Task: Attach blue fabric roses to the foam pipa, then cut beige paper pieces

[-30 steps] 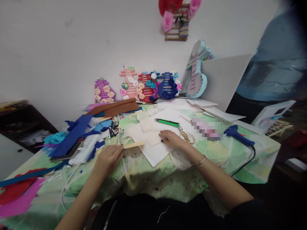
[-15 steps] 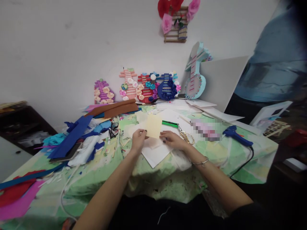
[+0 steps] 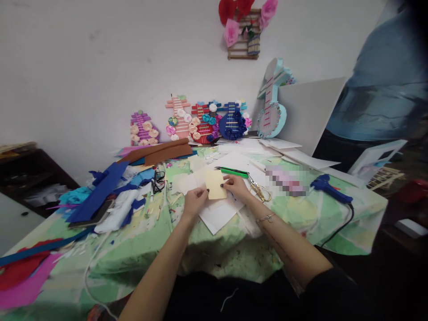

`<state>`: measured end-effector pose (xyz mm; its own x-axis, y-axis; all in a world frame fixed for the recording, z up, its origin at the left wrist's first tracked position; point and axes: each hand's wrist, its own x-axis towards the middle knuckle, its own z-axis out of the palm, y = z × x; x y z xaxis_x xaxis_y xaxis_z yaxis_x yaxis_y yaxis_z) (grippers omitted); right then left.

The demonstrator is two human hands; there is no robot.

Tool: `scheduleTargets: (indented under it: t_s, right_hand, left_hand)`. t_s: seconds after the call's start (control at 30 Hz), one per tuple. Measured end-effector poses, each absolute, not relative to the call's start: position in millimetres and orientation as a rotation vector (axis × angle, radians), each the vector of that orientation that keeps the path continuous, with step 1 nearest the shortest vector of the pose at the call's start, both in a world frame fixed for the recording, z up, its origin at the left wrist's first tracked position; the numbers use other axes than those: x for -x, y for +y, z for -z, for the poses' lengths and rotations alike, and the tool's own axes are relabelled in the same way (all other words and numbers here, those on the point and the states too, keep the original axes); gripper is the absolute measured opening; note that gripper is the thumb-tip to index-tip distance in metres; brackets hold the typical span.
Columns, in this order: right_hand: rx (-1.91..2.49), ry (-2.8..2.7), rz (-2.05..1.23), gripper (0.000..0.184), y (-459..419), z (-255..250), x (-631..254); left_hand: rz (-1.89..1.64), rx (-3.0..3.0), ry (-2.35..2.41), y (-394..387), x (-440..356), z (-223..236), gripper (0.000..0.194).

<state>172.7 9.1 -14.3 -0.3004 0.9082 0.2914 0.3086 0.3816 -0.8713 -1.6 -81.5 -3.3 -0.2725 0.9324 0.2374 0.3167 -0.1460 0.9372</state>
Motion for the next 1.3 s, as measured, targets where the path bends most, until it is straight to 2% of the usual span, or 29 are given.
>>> scheduleTargets:
  t_s: [0.13,0.4,0.6,0.83,1.03,1.3]
  right_hand:
    - [1.082,-1.830,-0.893,0.024,9.7,21.7,-174.8]
    - [1.079,-1.791,-0.880,0.014,10.0,20.5,-174.6]
    - [1.018,-1.805,-0.942,0.020,2.4,15.1,-177.3]
    - [1.034,-1.948,-0.882,0.012,4.7,22.5,-173.9]
    - [1.034,-2.046,-0.789,0.009,1.9,18.1,-174.2]
    - [1.036,-2.099,-0.753,0.006,-5.8,10.7,-174.3]
  left_hand:
    - [-1.487,-1.486,1.632,-84.9,10.6,-2.7,0.006]
    - [-1.449,-1.527,1.478,-85.3,20.9,2.3,0.034]
    - [-1.436,-1.544,1.414,-87.4,16.4,3.5,0.036]
    - [-1.498,-1.572,1.499,-85.0,19.7,6.0,0.039]
    - [-1.459,-1.687,1.602,-86.7,25.7,6.4,0.038]
    - [-1.389,-1.752,1.672,-92.6,25.2,0.0,0.022]
